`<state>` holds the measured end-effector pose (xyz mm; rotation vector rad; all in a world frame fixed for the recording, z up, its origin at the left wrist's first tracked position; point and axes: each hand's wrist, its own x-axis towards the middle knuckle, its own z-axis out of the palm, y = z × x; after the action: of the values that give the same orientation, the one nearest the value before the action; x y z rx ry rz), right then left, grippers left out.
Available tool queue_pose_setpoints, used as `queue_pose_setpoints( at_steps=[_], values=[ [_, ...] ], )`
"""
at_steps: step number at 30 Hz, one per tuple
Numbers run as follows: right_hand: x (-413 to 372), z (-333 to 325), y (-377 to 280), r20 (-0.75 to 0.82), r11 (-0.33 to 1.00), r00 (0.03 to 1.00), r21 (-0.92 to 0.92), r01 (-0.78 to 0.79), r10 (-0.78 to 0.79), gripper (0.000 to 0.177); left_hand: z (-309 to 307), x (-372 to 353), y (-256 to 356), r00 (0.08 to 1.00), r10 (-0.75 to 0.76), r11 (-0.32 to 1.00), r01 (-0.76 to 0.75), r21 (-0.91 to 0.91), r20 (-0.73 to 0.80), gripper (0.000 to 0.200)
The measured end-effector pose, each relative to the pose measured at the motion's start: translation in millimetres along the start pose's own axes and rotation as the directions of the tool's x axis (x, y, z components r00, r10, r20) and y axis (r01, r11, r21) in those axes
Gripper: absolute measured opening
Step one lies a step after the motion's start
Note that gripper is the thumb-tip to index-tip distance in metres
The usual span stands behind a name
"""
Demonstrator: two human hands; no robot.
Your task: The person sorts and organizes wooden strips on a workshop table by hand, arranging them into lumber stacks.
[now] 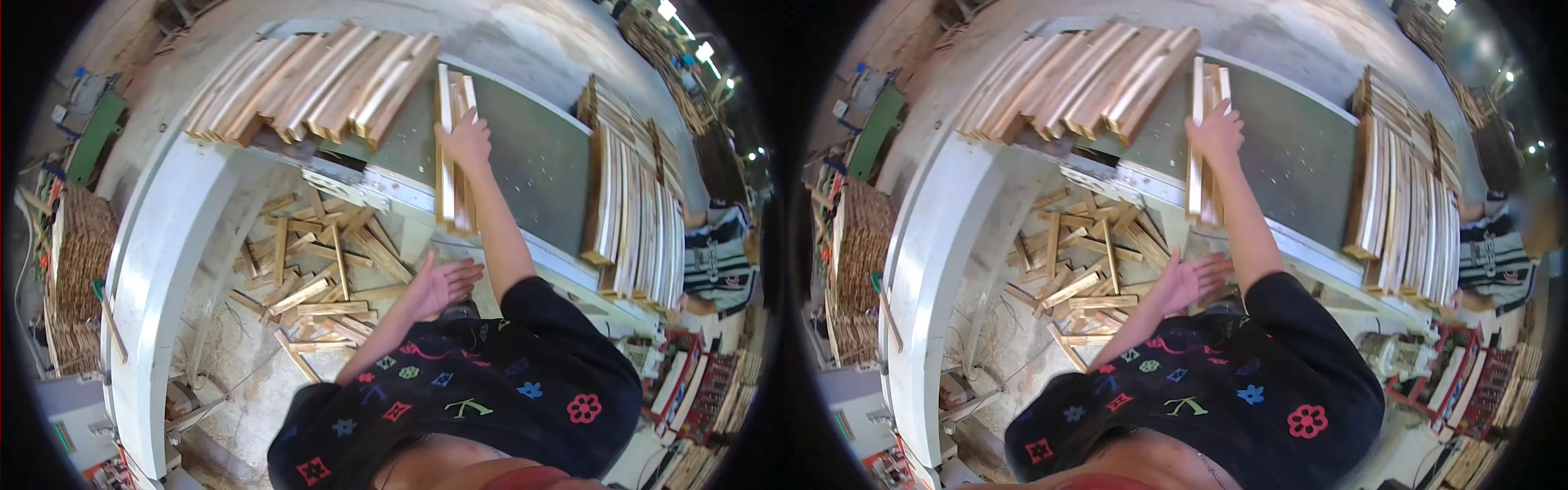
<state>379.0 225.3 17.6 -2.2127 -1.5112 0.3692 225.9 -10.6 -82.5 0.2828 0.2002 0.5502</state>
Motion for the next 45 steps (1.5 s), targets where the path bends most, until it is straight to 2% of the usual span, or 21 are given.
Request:
queue_pose_setpoints(
  at_steps=[3, 5, 6, 7, 8, 9, 11, 13, 15, 18, 22, 23, 27, 29, 32, 36, 38, 40, 42, 43, 45],
  values=[
    [73.1, 0.0, -43.0, 0.108, 0.941, 0.980, 0.280, -0.193, 0.169, 0.117, -2.7, -33.9, -0.8, 0.977, 0.134, 0.983, -0.111, 0.145, -0.164, 0.085],
    [103.5, 29.4, -36.3, 0.100, 0.755, 0.995, 0.650, -0.085, 0.025, 0.126, -5.1, -64.8, -0.4, 0.932, 0.184, 0.962, -0.105, 0.253, -0.312, 0.079],
    [105.9, 43.1, -23.4, 0.076, 0.751, 0.996, 0.660, -0.011, -0.051, 0.121, -6.8, -82.1, -4.4, 0.899, 0.230, 0.927, -0.086, 0.365, -0.373, 0.077],
    [88.9, 32.5, -10.2, 0.106, 0.597, 0.971, 0.801, 0.044, -0.214, 0.112, -9.5, -96.8, -5.4, 0.866, 0.279, 0.879, -0.055, 0.474, -0.415, 0.075],
    [67.0, 23.8, 6.3, 0.090, 0.557, 0.983, 0.830, 0.016, -0.162, 0.105, -11.9, -108.1, -5.2, 0.837, 0.329, 0.817, -0.020, 0.576, -0.438, 0.074],
    [43.9, 13.5, 26.1, 0.072, 0.517, 0.992, 0.856, -0.007, -0.106, 0.098, -7.9, -120.6, -4.9, 0.826, 0.334, 0.845, -0.049, 0.532, -0.455, 0.070],
    [1.5, -24.0, 89.7, -0.309, 0.879, 0.930, 0.361, 0.311, -0.202, 0.087, -6.4, -137.8, -2.9, 0.795, 0.345, 0.865, -0.063, 0.498, -0.499, 0.066],
    [-46.1, -79.0, 147.9, -0.473, 0.982, 0.869, -0.176, 0.069, -0.145, 0.079, -11.3, -147.4, -3.4, 0.743, 0.377, 0.854, -0.047, 0.518, -0.554, 0.063],
    [-83.3, -118.9, 199.0, -0.619, 0.880, 0.784, -0.347, -0.325, 0.046, 0.080, -18.2, -144.0, -1.2, 0.722, 0.355, 0.832, 0.045, 0.552, -0.594, 0.062],
    [-120.5, -131.6, 269.9, -0.626, 0.770, 0.750, -0.364, -0.523, 0.213, 0.089, -26.5, -121.7, 8.3, 0.749, 0.305, 0.782, 0.156, 0.604, -0.588, 0.063],
    [-127.3, -124.0, 277.0, -0.522, 0.770, 0.816, -0.405, -0.493, 0.248, 0.086, -8.3, -70.8, 18.8, 0.844, 0.217, 0.719, 0.202, 0.665, -0.491, 0.061],
    [-125.2, -119.3, 277.3, -0.555, 0.782, 0.810, -0.415, -0.464, 0.186, 0.082, -0.3, -60.0, 20.4, 0.869, 0.189, 0.696, 0.210, 0.686, -0.458, 0.060],
    [-132.8, -123.9, 262.3, -0.531, 0.847, 0.809, -0.285, -0.449, 0.250, 0.076, 22.0, -26.7, 10.2, 0.934, 0.084, 0.581, 0.238, 0.778, -0.348, 0.062],
    [-124.6, -136.4, 256.2, -0.505, 0.841, 0.806, -0.251, -0.480, 0.309, 0.079, 32.7, -20.1, -0.4, 0.953, 0.002, 0.690, 0.217, 0.691, -0.302, 0.064],
    [-104.5, -145.9, 274.4, -0.463, 0.831, 0.779, -0.145, -0.537, 0.423, 0.091, 48.3, -18.8, -16.8, 0.965, -0.092, 0.721, 0.234, 0.653, -0.245, 0.064],
    [-88.1, -135.2, 281.1, -0.494, 0.854, 0.786, -0.149, -0.499, 0.373, 0.082, 42.6, -17.5, -32.9, 0.933, -0.246, 0.671, 0.360, 0.648, -0.264, 0.063],
    [-133.0, -140.0, 262.2, -0.466, 0.930, 0.824, -0.012, -0.368, 0.321, 0.079, 37.9, -20.7, -39.8, 0.915, -0.311, 0.669, 0.404, 0.624, -0.258, 0.064],
    [-196.8, -121.0, 236.5, -0.449, 0.953, 0.861, -0.061, -0.298, 0.240, 0.084, 33.6, -6.0, -42.2, 0.913, -0.349, 0.653, 0.398, 0.644, -0.210, 0.071],
    [-263.3, -108.9, 194.0, -0.307, 0.959, 0.923, -0.092, -0.270, 0.230, 0.091, 9.4, 20.1, -55.8, 0.918, -0.366, 0.816, 0.396, 0.421, -0.154, 0.075],
    [-284.0, -99.6, 178.4, -0.320, 0.975, 0.931, -0.078, -0.208, 0.173, 0.092, -1.6, 28.4, -63.9, 0.920, -0.366, 0.878, 0.392, 0.277, -0.140, 0.077],
    [-330.1, -75.8, 149.1, -0.312, 0.995, 0.947, -0.034, -0.094, 0.079, 0.094, -12.6, 44.8, -68.5, 0.859, -0.509, 0.860, 0.510, 0.022, -0.054, 0.097]
  ],
)
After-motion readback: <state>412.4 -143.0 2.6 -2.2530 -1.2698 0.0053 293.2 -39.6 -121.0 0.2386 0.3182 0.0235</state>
